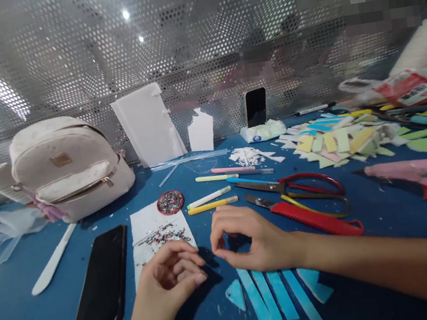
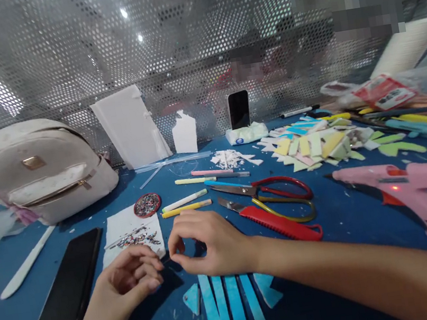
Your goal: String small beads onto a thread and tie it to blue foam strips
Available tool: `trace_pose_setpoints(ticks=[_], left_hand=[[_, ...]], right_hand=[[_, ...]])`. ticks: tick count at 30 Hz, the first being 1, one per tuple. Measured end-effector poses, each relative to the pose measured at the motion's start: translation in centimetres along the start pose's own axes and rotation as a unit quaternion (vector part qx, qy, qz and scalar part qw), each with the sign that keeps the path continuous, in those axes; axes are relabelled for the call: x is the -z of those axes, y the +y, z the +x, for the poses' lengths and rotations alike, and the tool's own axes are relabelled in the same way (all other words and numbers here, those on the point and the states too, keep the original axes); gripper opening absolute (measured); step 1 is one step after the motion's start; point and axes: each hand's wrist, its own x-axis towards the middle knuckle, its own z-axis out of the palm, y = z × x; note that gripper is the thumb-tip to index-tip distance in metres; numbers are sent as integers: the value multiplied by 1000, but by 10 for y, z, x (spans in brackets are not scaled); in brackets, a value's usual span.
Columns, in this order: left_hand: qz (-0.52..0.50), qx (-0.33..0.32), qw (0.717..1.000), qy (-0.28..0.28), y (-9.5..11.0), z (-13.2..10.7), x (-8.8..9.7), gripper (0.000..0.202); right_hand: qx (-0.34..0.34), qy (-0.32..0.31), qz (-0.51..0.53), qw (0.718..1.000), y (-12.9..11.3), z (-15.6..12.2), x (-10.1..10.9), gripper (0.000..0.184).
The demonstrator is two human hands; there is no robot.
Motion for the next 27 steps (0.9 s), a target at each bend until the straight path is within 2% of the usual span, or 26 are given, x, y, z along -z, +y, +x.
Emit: trace_pose_setpoints(ticks=[4,8,12,14,18,24,27], left_hand=[[48,-16,999,5,5,-4,-6,17],[81,-9,997,-1,10,-4,-8,17],[86,-16,994,58,13,-4,-8,17],[93,-21,993,67,15,-4,-10,14],[113,-23,992,56,16,-5,-11,4],[139,-48,989,4,14,-2,-4,6],[139,-48,989,10,13,-2,-6,5]], right_hand=[[-19,12,7,1000,1,0,1,8],[-27,3,22,999,2,0,1,7],[-19,-35,7,999,3,-1,0,6],[-24,-45,-4,999,3,-1,-1,5],[-28,-50,-5,998,3,-1,-1,6],[-13,-77,1,997,4,-2,0,3],[11,-81,17,997,6,-2,0,5]])
